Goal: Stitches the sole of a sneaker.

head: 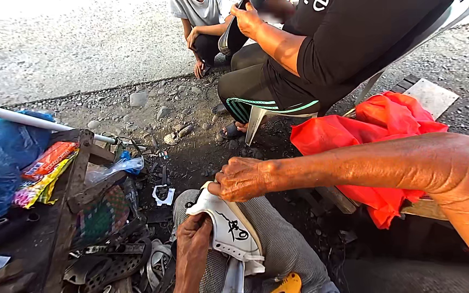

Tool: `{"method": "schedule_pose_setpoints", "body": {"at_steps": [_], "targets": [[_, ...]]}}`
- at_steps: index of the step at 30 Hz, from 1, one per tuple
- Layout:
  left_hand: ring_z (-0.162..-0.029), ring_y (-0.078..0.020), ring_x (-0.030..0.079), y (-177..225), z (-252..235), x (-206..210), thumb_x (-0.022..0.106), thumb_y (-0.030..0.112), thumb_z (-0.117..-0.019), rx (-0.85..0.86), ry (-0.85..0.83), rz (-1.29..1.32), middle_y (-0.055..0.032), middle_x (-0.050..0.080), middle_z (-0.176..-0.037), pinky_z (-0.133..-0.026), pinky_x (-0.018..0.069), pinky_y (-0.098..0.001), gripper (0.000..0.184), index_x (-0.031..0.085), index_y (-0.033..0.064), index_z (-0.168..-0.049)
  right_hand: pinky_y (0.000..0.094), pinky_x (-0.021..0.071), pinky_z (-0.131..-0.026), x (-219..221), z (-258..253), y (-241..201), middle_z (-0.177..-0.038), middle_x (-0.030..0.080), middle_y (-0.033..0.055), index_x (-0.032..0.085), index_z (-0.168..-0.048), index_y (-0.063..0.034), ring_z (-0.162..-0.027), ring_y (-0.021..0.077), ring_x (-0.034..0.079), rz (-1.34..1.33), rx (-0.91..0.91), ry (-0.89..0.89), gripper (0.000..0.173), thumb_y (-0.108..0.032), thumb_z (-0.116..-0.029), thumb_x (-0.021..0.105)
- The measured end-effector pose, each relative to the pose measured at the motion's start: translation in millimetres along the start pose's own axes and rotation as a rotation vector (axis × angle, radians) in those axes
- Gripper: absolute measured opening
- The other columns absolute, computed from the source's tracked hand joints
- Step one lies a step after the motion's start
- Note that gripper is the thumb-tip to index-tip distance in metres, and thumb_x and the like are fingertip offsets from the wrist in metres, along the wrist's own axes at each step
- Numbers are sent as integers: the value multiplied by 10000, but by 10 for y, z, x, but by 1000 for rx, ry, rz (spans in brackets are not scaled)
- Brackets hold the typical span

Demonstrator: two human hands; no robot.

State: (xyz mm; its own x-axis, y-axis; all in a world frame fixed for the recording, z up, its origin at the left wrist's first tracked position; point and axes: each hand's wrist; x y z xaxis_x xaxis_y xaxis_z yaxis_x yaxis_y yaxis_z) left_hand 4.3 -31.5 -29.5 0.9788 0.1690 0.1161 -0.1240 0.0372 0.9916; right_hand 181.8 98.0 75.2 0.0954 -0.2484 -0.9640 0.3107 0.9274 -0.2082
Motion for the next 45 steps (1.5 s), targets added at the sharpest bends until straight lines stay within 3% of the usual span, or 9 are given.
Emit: {"method": "schedule_pose_setpoints", "body": {"at_steps": [7, 15, 19, 23, 26, 31, 34, 37, 45], "targets": [[-752, -46, 708, 36, 1, 18, 543, -80, -890, -35, 35, 47, 25, 754, -827, -720, 605, -233, 234, 734, 52, -917, 515, 489, -664, 118, 28, 57, -775, 631, 174, 625, -1066, 22, -733, 371, 661, -88, 123, 90, 369, -326, -1070, 502], [-741, -44, 695, -7, -3, -1, 574, -58, -915, 18, 61, -18, 26, 744, -818, -702, 596, -231, 201, 743, 51, -910, 439, 442, -464, 446, 616, 363, -577, 553, 23, 659, -844, -127, -514, 230, 591, 19, 411, 417, 345, -441, -972, 600], [-725, -1, 672, -11, -28, 66, 560, -38, -898, 66, 98, -172, 54, 715, -774, -687, 573, -201, 194, 724, 60, -860, 416, 454, -564, 644, 647, 119, -635, 568, -2, 670, -886, -130, -590, 165, 578, -447, 557, 290, 518, -632, -963, 565], [-704, -9, 667, -33, -54, 31, 552, -38, -888, 61, 63, -122, 55, 716, -764, -667, 573, -216, 208, 726, 70, -848, 258, 390, -585, 922, 600, -76, -685, 492, -55, 609, -864, -112, -617, 39, 464, -886, 544, 382, 451, -547, -983, 606], [-724, -21, 678, -36, -74, -19, 548, -62, -884, 56, 20, -50, 48, 727, -788, -686, 582, -223, 225, 730, 69, -864, 143, 418, -596, 1045, 555, -163, -846, 641, -52, 685, -995, -76, -678, -38, 511, -963, 474, 669, 306, -381, -971, 692], [-692, -13, 661, -30, -87, -36, 557, -71, -881, 24, 8, -33, 53, 720, -773, -649, 567, -205, 225, 728, 74, -868, 230, 519, -667, 1172, 329, -144, -995, 690, 21, 702, -1203, -72, -786, 54, 610, -755, 583, 817, 367, -350, -965, 685], [-694, -23, 666, -34, -93, -46, 555, -83, -885, 14, 1, 0, 43, 722, -774, -655, 572, -212, 225, 725, 64, -881, 197, 514, -705, 1153, 275, -84, -950, 677, -14, 762, -1035, -109, -833, 24, 617, -835, 598, 787, 234, -315, -962, 679], [-736, -33, 682, -29, -94, -75, 560, -74, -908, 4, -39, 8, 35, 733, -816, -697, 587, -222, 214, 728, 58, -922, 139, 486, -602, 1085, 265, -114, -912, 654, -23, 741, -940, -73, -693, -11, 568, -1224, 438, 855, 166, -192, -995, 639], [-753, -47, 688, -16, -107, -79, 570, -61, -919, -31, -7, 35, 24, 741, -835, -713, 591, -240, 206, 736, 62, -925, 173, 435, -483, 734, 565, -85, -730, 622, -50, 665, -762, -177, -519, 11, 509, -1895, 143, 1028, 286, -343, -972, 564]]}}
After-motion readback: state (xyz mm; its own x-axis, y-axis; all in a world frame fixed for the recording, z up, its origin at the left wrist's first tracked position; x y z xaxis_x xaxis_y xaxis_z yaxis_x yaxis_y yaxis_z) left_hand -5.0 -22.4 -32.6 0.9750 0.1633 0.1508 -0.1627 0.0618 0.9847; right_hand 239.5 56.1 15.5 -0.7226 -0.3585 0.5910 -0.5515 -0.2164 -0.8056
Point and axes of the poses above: each hand's wrist, its own z-axis away from the middle knuckle, its own x-axis out of the palm, y = z × x
